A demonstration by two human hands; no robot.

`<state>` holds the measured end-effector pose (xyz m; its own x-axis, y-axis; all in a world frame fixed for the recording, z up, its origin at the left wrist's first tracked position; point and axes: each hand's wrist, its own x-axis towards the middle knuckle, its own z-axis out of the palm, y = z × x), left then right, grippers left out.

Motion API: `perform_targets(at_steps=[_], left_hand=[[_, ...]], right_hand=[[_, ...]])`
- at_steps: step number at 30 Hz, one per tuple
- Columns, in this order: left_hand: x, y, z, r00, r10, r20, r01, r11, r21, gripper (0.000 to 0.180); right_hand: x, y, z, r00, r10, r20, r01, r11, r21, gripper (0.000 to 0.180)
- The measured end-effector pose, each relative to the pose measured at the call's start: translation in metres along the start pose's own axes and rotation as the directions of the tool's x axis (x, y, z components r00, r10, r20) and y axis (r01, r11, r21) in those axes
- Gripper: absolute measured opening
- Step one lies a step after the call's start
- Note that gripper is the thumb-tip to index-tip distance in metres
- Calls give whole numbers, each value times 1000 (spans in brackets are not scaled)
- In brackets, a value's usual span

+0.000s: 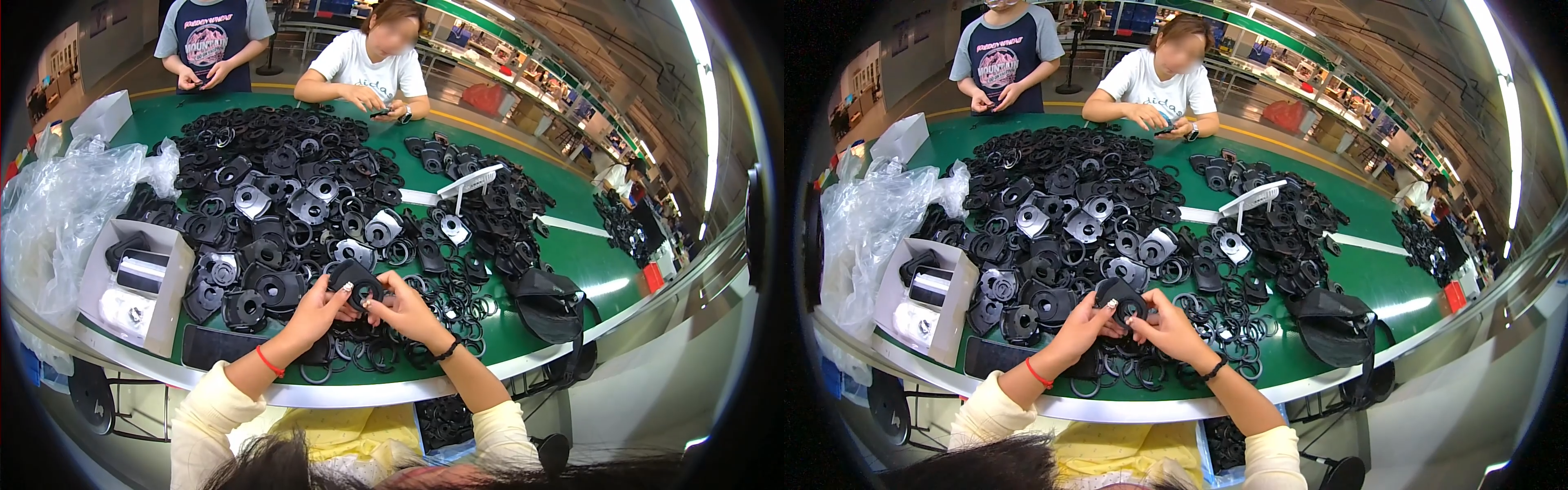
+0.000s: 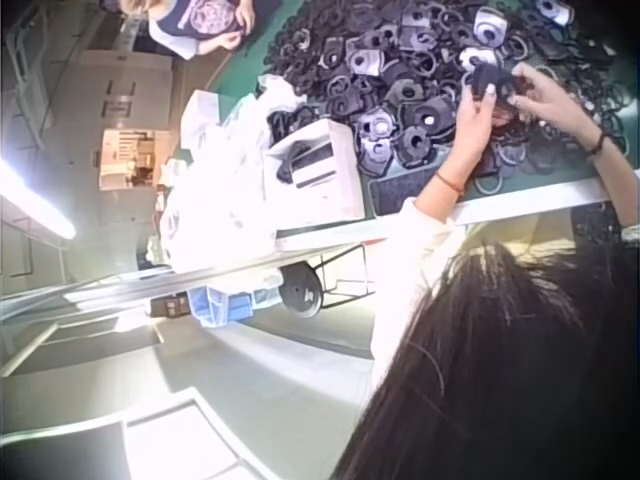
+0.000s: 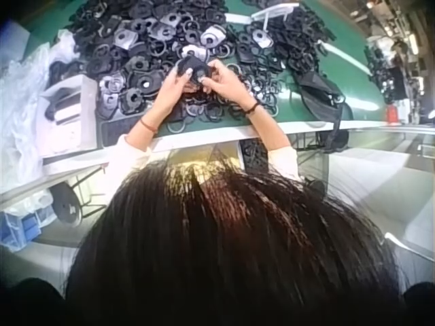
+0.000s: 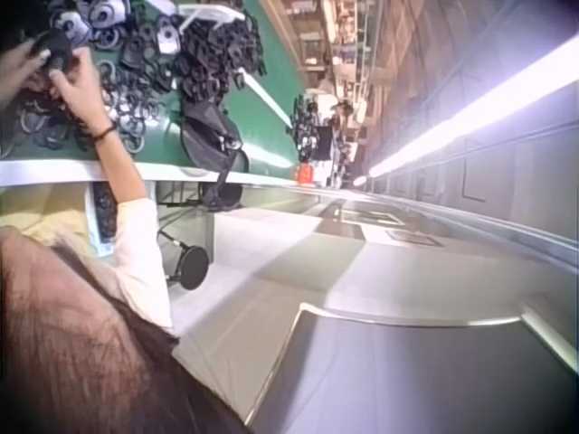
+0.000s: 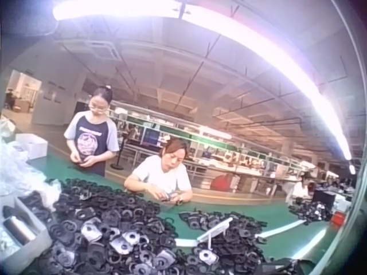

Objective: Manually assembling black plastic components at a factory workbench by snapping pieces together.

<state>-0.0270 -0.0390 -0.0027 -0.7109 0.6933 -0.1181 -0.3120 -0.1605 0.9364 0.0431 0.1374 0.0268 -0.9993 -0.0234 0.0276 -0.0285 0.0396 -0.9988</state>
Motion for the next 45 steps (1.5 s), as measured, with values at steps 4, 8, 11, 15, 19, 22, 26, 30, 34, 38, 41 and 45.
perform_targets(at_steps=[4,8,11,15,19,22,26,30,34,38,41,45], left_hand=[[1,-1,-3,996,13,85,-20,996,87,26],[0,-4,0,992,55,113,-64,995,72,29],[-1,-4,2,992,70,106,-79,994,78,33],[-5,-2,5,995,88,56,-100,956,275,30],[-5,-3,5,995,84,52,-96,945,313,27],[-6,-4,4,992,109,65,-125,924,361,31],[-7,0,4,987,143,71,-160,896,415,31],[-8,1,4,986,154,63,-165,877,451,30],[-5,-1,5,987,162,23,-158,910,383,28],[-2,-2,4,993,110,33,-115,967,228,28],[-1,-1,5,992,126,32,-129,981,147,21],[-1,0,3,978,199,63,-207,963,172,17]], right_hand=[[0,1,-6,996,92,21,-85,969,-234,19],[2,0,-7,999,39,-6,-39,950,-310,30],[1,2,-7,1000,32,0,-30,948,-318,31],[1,6,-9,1000,25,-14,-29,932,-362,32],[-1,5,-4,997,-55,-55,27,911,-411,32],[-2,5,-2,994,-92,-64,53,884,-464,32],[-2,4,0,988,-131,-82,76,874,-479,31],[-4,-4,5,982,-167,-89,99,855,-508,30],[-4,-5,4,989,-124,-75,64,838,-542,27],[-3,-2,6,973,-180,-147,107,909,-402,24],[-3,-1,4,978,-106,-179,45,947,-317,23],[-3,-2,6,983,-96,-157,62,975,-212,22]])
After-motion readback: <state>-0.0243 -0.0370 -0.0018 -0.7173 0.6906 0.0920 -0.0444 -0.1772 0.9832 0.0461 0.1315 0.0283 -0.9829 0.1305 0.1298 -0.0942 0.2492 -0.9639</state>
